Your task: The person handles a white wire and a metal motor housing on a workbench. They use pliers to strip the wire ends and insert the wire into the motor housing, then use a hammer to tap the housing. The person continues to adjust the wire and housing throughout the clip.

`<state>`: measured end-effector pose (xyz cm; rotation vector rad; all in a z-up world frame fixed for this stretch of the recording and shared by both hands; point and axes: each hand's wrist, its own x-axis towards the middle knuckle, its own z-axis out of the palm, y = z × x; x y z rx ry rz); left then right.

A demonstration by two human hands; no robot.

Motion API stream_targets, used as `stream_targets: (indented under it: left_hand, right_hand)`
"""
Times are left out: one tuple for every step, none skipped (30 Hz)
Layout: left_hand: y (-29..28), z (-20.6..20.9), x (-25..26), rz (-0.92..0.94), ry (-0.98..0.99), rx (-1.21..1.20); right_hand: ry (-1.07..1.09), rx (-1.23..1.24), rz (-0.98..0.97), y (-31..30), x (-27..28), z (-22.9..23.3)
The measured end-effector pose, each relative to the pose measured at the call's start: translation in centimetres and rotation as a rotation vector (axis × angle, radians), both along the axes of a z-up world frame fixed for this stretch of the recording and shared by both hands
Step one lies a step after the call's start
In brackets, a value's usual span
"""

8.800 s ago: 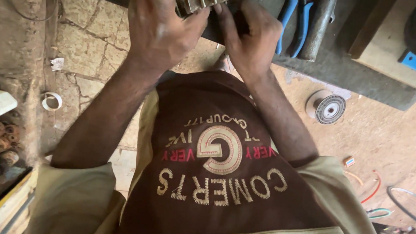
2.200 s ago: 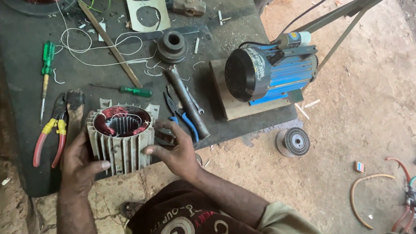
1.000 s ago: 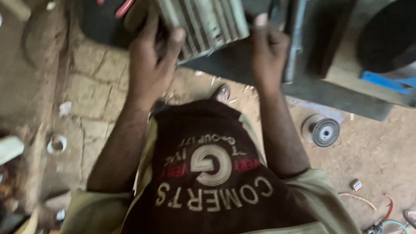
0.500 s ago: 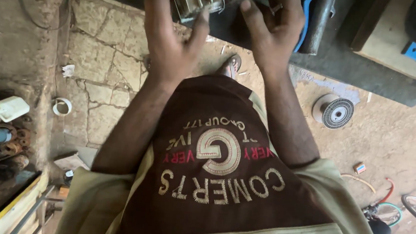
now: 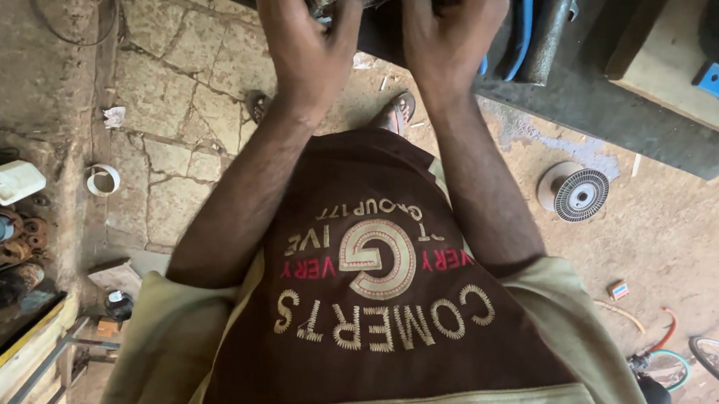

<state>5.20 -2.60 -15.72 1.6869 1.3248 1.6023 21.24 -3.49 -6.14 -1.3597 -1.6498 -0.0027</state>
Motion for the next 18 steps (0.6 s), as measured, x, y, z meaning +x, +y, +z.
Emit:
stream_targets:
  left_hand:
    - [0.1, -0.7, 0.3, 0.006, -0.021, -0.001]
    - [0.2, -1.2, 0.5, 0.013, -0.041, -0.002]
    - [0.3, -1.8, 0.7, 0.015, -0.036, -0.01]
    - [0.3, -2.2, 0.9, 0.016, -0.03, -0.019]
    - [0.4, -2.5, 1.1, 0.012, -0.038, -0.023]
    - [0.3, -2.8, 1.4, 0.016, -0.05, -0.03]
    - [0.3, -2.9, 1.7, 0.014, -0.076, -0.033]
    - [0.2, -2.9, 2.0, 0.013, -0.092, -0.047]
    - [0.0, -2.8, 2.0, 0.013, -0.108, -0.061]
    - [0.1, -2.4, 2.0, 0.014, -0.113, -0.083]
    - [0.0, -2.1, 1.8, 0.019, -0.083, -0.082]
    - [0.2, -1.6, 1.6, 0.024, -0.054, -0.077]
    - [0.2, -1.2, 1.1, 0.035, 0.01, -0.05]
    - [0.2, -0.8, 0.6, 0.044, 0.072, -0.027]
    - [0.2, -0.6, 0.2, 0.011, 0.049, 0.005]
    - [0.4, -0.5, -0.2, -0.021, 0.027, 0.035]
    - [0.4, -0.4, -0.5, -0.053, 0.005, 0.065]
    - [0.4, -0.3, -0.7, -0.062, 0.017, 0.054]
  right_hand:
    - [0.019, -0.024, -0.019, 0.1, -0.1, -0.3]
    - [-0.013, -0.007, -0.023, 0.4, -0.2, -0.5]
    - [-0.044, 0.009, -0.028, 0.7, -0.3, -0.7]
    - [-0.075, 0.023, -0.032, 0.9, -0.4, -0.9]
    - [-0.076, 0.064, -0.019, 1.1, -0.5, -1.1]
    - [-0.077, 0.102, -0.007, 1.2, -0.6, -1.3]
    - [-0.077, 0.141, 0.005, 1.3, -0.6, -1.4]
    - [-0.128, 0.19, -0.03, 1.3, -0.7, -1.5]
    - [-0.179, 0.238, -0.064, 1.2, -0.7, -1.5]
    - [-0.23, 0.292, -0.097, 1.2, -0.8, -1.4]
    - [-0.214, 0.268, -0.08, 1.2, -0.8, -1.3]
    - [-0.2, 0.248, -0.063, 1.3, -0.7, -1.0]
    - [-0.187, 0.228, -0.046, 1.4, -0.4, -0.7]
    - [-0.124, 0.148, -0.001, 1.1, -0.1, -0.5]
    - [-0.061, 0.068, 0.045, 0.9, 0.3, -0.2]
    - [0.002, -0.014, 0.093, 0.6, 0.6, -0.1]
    - [-0.013, 0.002, 0.094, 0.4, 0.8, 0.0]
    - [-0.026, 0.015, 0.098, 0.2, 0.9, 0.1]
